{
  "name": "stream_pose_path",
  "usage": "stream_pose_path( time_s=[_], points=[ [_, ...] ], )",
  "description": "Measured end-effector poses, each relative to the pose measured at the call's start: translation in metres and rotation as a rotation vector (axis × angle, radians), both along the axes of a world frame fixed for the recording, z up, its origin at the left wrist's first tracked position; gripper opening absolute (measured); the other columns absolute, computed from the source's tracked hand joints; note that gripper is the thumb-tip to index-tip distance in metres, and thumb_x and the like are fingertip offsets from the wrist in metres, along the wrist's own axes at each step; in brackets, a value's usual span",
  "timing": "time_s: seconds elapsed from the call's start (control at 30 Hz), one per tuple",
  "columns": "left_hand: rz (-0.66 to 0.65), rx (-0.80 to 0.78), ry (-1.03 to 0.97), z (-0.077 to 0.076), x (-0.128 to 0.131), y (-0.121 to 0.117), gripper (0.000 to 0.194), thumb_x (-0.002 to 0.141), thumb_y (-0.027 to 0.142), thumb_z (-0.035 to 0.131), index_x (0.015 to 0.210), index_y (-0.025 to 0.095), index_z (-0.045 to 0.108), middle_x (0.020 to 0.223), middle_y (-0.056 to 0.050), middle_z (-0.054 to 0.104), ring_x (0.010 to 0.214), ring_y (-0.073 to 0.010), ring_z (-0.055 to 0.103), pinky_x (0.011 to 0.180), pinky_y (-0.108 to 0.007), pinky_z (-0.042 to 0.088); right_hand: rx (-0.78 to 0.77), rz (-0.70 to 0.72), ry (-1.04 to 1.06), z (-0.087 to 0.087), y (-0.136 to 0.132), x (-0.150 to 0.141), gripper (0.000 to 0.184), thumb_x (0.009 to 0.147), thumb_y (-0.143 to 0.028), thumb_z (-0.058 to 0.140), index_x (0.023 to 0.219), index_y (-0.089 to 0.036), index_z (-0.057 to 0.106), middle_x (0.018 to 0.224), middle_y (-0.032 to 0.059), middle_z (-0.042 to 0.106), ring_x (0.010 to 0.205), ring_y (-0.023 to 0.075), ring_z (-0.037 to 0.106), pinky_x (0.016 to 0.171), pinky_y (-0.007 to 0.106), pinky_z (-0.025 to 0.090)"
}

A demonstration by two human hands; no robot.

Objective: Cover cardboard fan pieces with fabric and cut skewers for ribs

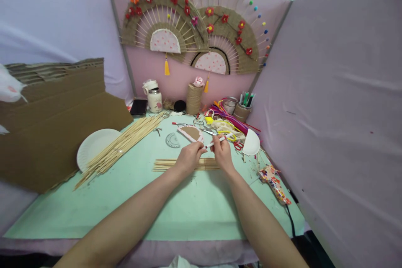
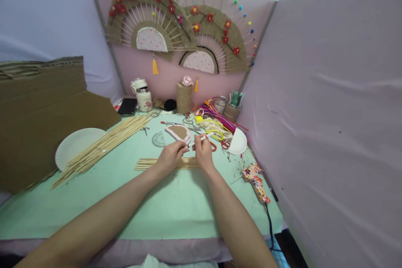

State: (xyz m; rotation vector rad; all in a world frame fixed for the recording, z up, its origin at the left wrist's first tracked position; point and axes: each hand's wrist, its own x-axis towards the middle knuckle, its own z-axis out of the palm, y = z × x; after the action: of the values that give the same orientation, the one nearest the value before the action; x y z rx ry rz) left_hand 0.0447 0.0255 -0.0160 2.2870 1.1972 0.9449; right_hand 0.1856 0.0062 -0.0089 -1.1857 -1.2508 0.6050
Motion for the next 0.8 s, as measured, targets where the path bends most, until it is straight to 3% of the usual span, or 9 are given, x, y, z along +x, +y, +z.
stream_pose_path(
  time_s=[0.3,0.47,0.53,0.63,0.67,0.73,0.8],
  points=[
    [0.018,0.011,0.043,0.000,0.000,-0.004,0.014,0.089,0.022,0.045,0.083,0.019,0.057,0.079,-0.003,0.064,0.076,-0.0172,0.059,0.069,-0.026,0.040,0.010,-0.033,0.070,-0.008,0.002,-0.016,0.033,0.089,-0.052,0.041,0.072,-0.024,0.037,0.053,-0.0079,0.040,0.048,0.0114,0.039,0.051,0.025,0.035],
    [0.070,-0.018,-0.046,0.003,-0.001,0.001,0.019,0.090,0.022,0.041,0.082,0.019,0.058,0.081,-0.005,0.066,0.076,-0.0177,0.060,0.070,-0.028,0.042,-0.018,0.074,-0.020,-0.010,0.002,-0.023,0.027,0.083,-0.047,0.052,0.078,-0.022,0.049,0.067,-0.0029,0.052,0.061,0.0134,0.049,0.058,0.025,0.042],
    [0.080,-0.032,-0.057,0.001,-0.003,0.004,0.017,0.089,0.029,0.045,0.089,0.019,0.059,0.086,-0.006,0.068,0.076,-0.0184,0.061,0.071,-0.029,0.044,-0.015,0.052,-0.023,-0.007,0.011,-0.015,0.027,0.084,-0.047,0.050,0.081,-0.021,0.051,0.074,-0.0002,0.057,0.065,0.0142,0.053,0.060,0.026,0.044],
    [0.074,-0.050,-0.044,-0.004,-0.006,0.006,0.027,0.087,0.037,0.049,0.107,0.019,0.058,0.097,-0.006,0.069,0.075,-0.0181,0.062,0.073,-0.032,0.046,-0.021,-0.090,-0.017,0.014,0.039,0.020,0.028,0.088,-0.047,0.041,0.089,-0.021,0.050,0.081,0.0037,0.064,0.068,0.0160,0.059,0.061,0.028,0.047],
    [0.070,-0.048,-0.037,-0.005,-0.007,0.005,0.029,0.088,0.037,0.049,0.109,0.019,0.057,0.099,-0.006,0.069,0.075,-0.0180,0.062,0.074,-0.032,0.046,-0.055,-0.165,-0.089,0.026,0.051,0.038,0.027,0.089,-0.045,0.038,0.092,-0.021,0.049,0.078,0.0033,0.064,0.066,0.0167,0.059,0.060,0.028,0.048],
    [0.055,-0.024,-0.027,-0.006,-0.007,0.003,0.027,0.090,0.036,0.046,0.109,0.020,0.057,0.100,-0.006,0.069,0.077,-0.0181,0.063,0.076,-0.033,0.047,-0.237,-0.431,-0.434,0.053,0.075,0.079,0.025,0.089,-0.040,0.039,0.097,-0.020,0.050,0.074,0.0031,0.065,0.066,0.0183,0.061,0.060,0.028,0.047],
    [0.039,0.009,-0.019,-0.006,-0.007,0.001,0.025,0.091,0.034,0.043,0.105,0.020,0.058,0.101,-0.006,0.069,0.082,-0.0188,0.063,0.078,-0.033,0.047,-0.321,-0.552,-0.547,0.079,0.098,0.117,0.026,0.088,-0.036,0.043,0.101,-0.016,0.053,0.081,0.0093,0.066,0.076,0.0218,0.063,0.064,0.029,0.047]
  ],
)
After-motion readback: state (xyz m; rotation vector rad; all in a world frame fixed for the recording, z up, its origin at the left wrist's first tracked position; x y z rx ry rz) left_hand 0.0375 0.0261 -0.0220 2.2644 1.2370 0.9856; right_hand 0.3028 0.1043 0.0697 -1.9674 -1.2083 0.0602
